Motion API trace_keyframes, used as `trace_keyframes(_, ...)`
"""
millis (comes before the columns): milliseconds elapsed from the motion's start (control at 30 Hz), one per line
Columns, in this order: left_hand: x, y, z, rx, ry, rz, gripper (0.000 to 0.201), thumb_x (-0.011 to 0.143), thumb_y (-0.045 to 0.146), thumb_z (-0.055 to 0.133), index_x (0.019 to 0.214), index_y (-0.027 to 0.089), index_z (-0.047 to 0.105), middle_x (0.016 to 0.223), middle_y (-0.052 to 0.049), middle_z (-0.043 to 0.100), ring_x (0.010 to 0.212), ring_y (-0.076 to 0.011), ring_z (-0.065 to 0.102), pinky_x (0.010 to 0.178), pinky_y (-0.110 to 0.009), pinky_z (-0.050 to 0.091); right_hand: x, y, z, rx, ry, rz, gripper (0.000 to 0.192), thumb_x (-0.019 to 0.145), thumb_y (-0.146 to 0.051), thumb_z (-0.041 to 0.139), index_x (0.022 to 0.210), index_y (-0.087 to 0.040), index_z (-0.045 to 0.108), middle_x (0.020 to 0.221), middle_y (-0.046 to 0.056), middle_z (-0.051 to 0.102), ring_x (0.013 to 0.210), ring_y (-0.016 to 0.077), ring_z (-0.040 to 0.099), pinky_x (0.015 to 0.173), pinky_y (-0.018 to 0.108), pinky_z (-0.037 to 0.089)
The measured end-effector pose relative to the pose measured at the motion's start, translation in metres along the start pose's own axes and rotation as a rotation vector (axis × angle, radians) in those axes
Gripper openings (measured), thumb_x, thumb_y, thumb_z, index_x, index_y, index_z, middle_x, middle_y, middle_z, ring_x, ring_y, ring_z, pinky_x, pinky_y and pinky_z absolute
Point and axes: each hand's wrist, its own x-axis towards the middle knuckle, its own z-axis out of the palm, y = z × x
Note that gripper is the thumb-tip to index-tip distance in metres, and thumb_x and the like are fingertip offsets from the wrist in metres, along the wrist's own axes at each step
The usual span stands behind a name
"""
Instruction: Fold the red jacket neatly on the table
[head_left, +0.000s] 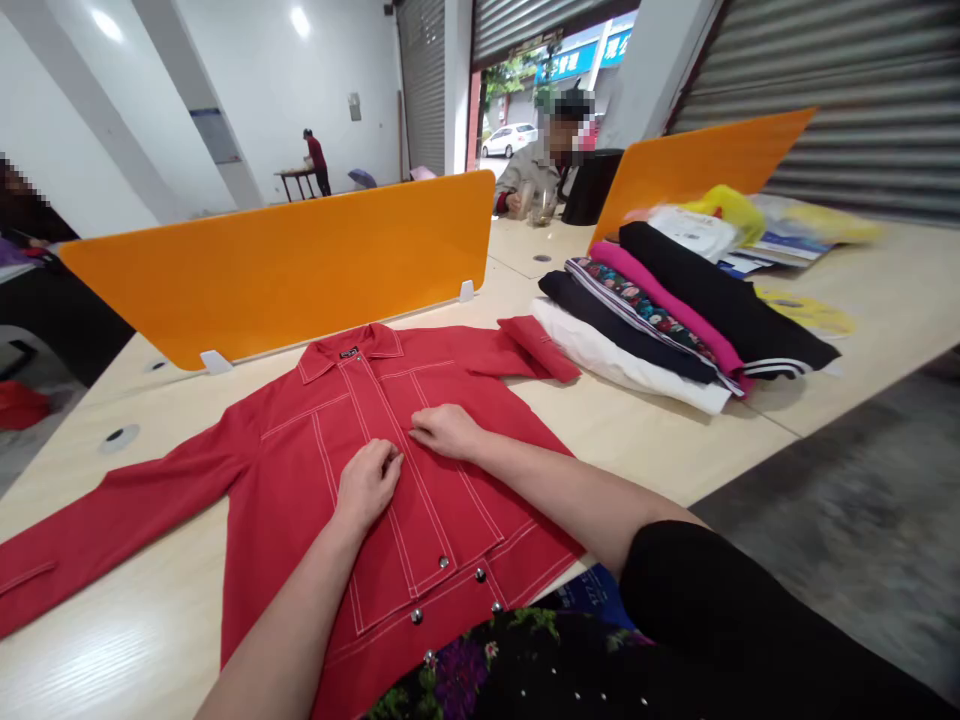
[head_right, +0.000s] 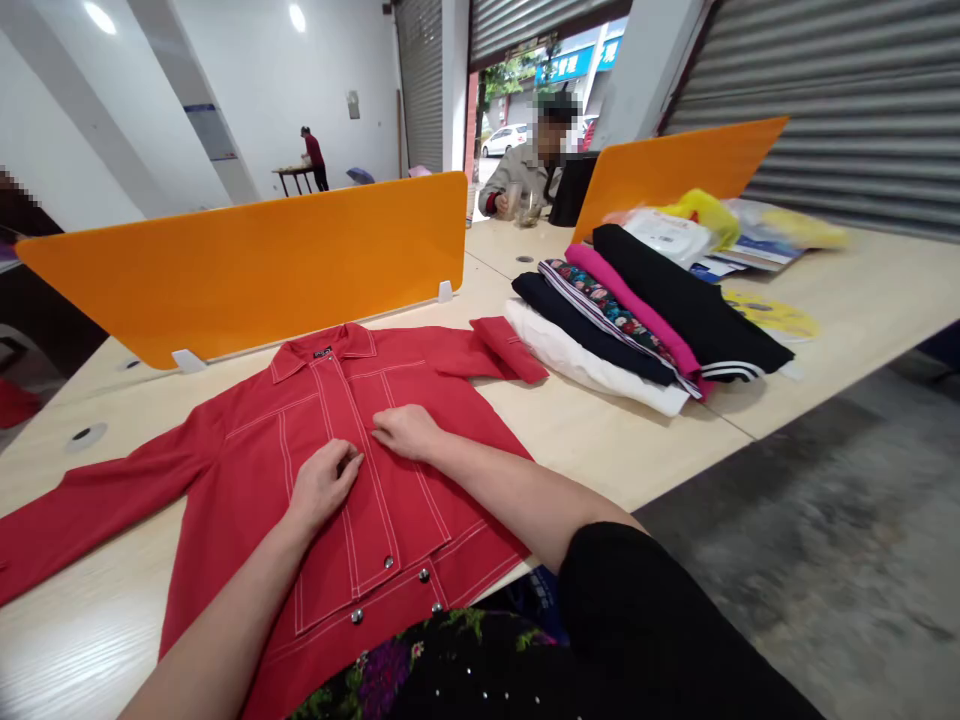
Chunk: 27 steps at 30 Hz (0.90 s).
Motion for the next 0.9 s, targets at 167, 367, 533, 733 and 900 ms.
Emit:
trace_keyframes(167, 0.001, -0.002, 0.001, 0.0, 0.009, 0.005, 0.015, 0.088, 0.03, 0.046, 0.075, 0.022, 0.049, 0.074, 0.001, 0.055, 0.071, -0.0157, 0.052, 0.067, -0.028, 0.04, 0.002, 0.044, -0.022, -0.039, 0.071, 0.327, 0.017, 0.089, -0.027, 0.049, 0.087, -0.019, 0.064, 0.095, 0.007, 0.066, 0.083, 0.019, 0.059, 0.068, 0.027, 0.036)
trace_keyframes(367, 0.001, -0.001, 0.002, 0.018, 0.002, -0.01, 0.013, 0.087, 0.028, 0.045, 0.076, 0.023, 0.05, 0.075, 0.0, 0.056, 0.071, -0.0158, 0.053, 0.067, -0.028, 0.04, -0.031, 0.111, -0.056, -0.055, 0.479, 0.653, 0.02, 0.09, -0.027, 0.045, 0.093, -0.018, 0.062, 0.102, 0.012, 0.06, 0.098, 0.0257, 0.054, 0.082, 0.035, 0.04)
trace_keyframes(533, 0.002, 0.001, 0.001, 0.043, 0.0, -0.026, 0.012, 0.087, 0.029, 0.046, 0.079, 0.023, 0.052, 0.077, 0.0, 0.057, 0.074, -0.0166, 0.054, 0.068, -0.028, 0.04, -0.081, 0.122, -0.041, 0.048, 0.385, 0.674, 0.022, 0.086, -0.039, 0.051, 0.087, -0.02, 0.061, 0.096, 0.011, 0.059, 0.091, 0.0257, 0.056, 0.077, 0.036, 0.042)
trace_keyframes(733, 0.0, 0.008, 0.001, 0.179, 0.05, -0.011, 0.028, 0.092, 0.041, 0.041, 0.097, 0.019, 0.058, 0.092, -0.007, 0.062, 0.086, -0.02, 0.057, 0.077, -0.032, 0.045, -0.119, 0.102, -0.024, 0.029, 0.263, 0.593, 0.022, 0.086, -0.035, 0.05, 0.096, -0.019, 0.061, 0.093, 0.008, 0.064, 0.082, 0.0212, 0.059, 0.07, 0.03, 0.043)
trace_keyframes(900, -0.003, 0.014, 0.006, 0.313, -0.074, 0.126, 0.061, 0.089, 0.059, 0.039, 0.138, 0.022, 0.044, 0.144, -0.012, 0.043, 0.135, -0.0323, 0.033, 0.108, -0.053, 0.028, -0.141, 0.079, -0.027, 0.152, 0.214, 0.522, 0.023, 0.084, -0.027, 0.05, 0.104, -0.019, 0.059, 0.095, 0.007, 0.067, 0.083, 0.0198, 0.061, 0.072, 0.028, 0.042)
